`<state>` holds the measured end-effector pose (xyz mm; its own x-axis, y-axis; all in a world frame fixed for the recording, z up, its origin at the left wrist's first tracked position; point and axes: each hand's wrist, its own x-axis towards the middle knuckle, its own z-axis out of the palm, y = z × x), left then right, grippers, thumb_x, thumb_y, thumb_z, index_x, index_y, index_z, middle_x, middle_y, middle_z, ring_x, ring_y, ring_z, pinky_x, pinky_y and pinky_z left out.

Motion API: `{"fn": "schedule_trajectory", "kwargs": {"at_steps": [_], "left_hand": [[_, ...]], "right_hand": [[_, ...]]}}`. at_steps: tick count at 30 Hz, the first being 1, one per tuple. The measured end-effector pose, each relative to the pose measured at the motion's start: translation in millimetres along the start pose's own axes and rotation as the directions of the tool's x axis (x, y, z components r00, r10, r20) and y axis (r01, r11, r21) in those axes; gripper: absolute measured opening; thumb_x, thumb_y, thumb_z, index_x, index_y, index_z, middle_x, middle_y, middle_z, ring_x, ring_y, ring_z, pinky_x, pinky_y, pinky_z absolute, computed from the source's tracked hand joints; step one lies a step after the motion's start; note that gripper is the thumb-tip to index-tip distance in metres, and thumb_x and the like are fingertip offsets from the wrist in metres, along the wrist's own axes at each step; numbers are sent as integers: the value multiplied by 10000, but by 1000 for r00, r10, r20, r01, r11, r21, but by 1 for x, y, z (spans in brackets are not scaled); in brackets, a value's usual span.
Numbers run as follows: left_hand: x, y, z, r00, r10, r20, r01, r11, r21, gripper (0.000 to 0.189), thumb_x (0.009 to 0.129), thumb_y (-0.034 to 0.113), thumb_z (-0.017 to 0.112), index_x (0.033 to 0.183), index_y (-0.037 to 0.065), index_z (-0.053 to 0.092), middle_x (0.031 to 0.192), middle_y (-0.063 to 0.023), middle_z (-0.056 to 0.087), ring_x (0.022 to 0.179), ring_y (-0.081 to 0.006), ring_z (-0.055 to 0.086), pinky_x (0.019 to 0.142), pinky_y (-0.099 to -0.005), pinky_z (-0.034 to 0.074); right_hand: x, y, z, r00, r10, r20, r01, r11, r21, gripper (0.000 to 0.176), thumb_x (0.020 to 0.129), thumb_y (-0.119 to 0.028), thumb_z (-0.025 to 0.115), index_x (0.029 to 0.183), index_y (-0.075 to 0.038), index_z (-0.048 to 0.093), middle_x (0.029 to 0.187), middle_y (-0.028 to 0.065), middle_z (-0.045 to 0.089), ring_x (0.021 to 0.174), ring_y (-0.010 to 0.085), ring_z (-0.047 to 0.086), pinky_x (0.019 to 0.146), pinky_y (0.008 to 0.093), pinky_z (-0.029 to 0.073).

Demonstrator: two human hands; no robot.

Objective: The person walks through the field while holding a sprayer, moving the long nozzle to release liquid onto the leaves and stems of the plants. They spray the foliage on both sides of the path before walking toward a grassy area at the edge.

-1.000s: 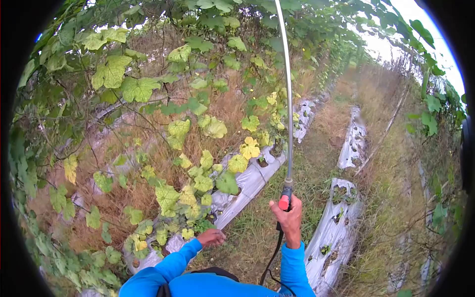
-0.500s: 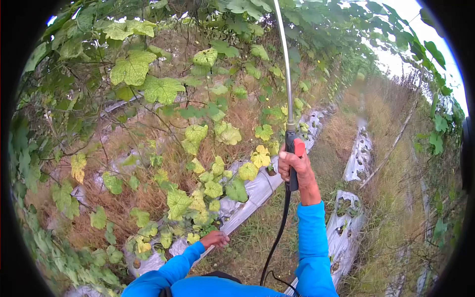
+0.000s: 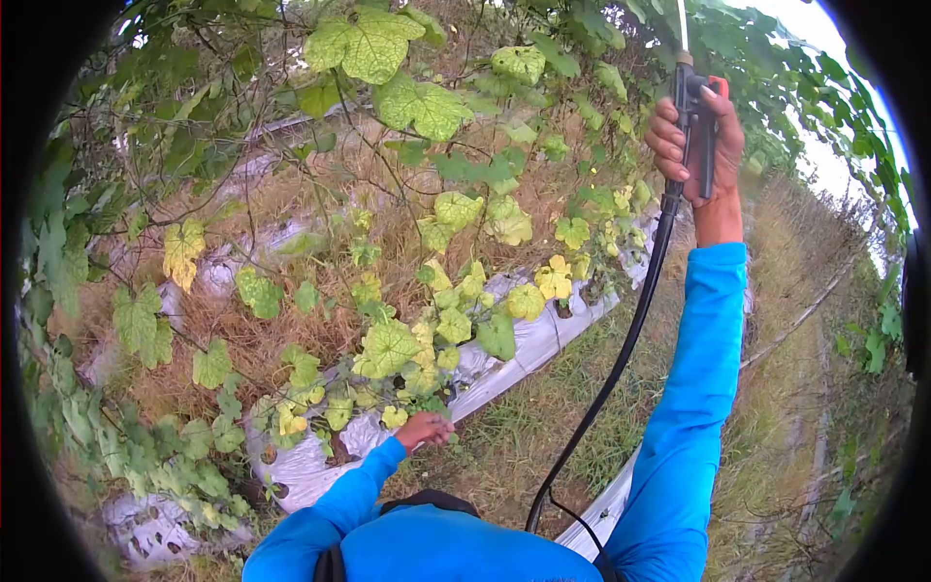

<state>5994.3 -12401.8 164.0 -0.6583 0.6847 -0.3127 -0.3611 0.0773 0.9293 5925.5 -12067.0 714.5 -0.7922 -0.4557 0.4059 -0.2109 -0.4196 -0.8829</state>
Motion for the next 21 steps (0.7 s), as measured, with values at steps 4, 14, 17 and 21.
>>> {"fn": "schedule_trajectory", "kwargs": {"at_steps": [4,14,17,21], "left_hand": [[-20,-7,-9,1000,15,9,-14,995,-97,311,876,261,500,1041,18,601,859,-55,630,739,-102,591,644,-201,458],[-45,-33,-36,999,-22,-47,16,993,-117,296,876,263,508,1028,29,606,856,-44,631,739,-109,594,645,-228,481],[-51,-36,-44,998,1,-62,-10,990,-143,296,874,265,517,1025,27,607,856,-46,631,735,-109,595,645,-228,488],[-53,-39,-47,995,11,-95,-25,989,-147,300,869,268,524,1024,26,610,854,-47,631,719,-105,594,635,-227,489]], "right_hand": [[35,4,-2,985,-22,173,9,997,75,443,847,-439,534,890,-14,419,687,39,383,618,143,423,381,231,381],[92,1,5,992,-104,67,109,991,-73,417,853,-433,548,842,-34,429,676,23,374,586,121,415,358,211,348],[104,-4,5,997,-81,2,80,989,-122,421,851,-437,551,838,-34,430,671,22,375,581,123,421,356,212,351],[115,-12,-3,999,-39,-14,37,992,-118,442,868,-462,527,845,-34,416,685,24,366,580,122,411,360,206,348]]}}
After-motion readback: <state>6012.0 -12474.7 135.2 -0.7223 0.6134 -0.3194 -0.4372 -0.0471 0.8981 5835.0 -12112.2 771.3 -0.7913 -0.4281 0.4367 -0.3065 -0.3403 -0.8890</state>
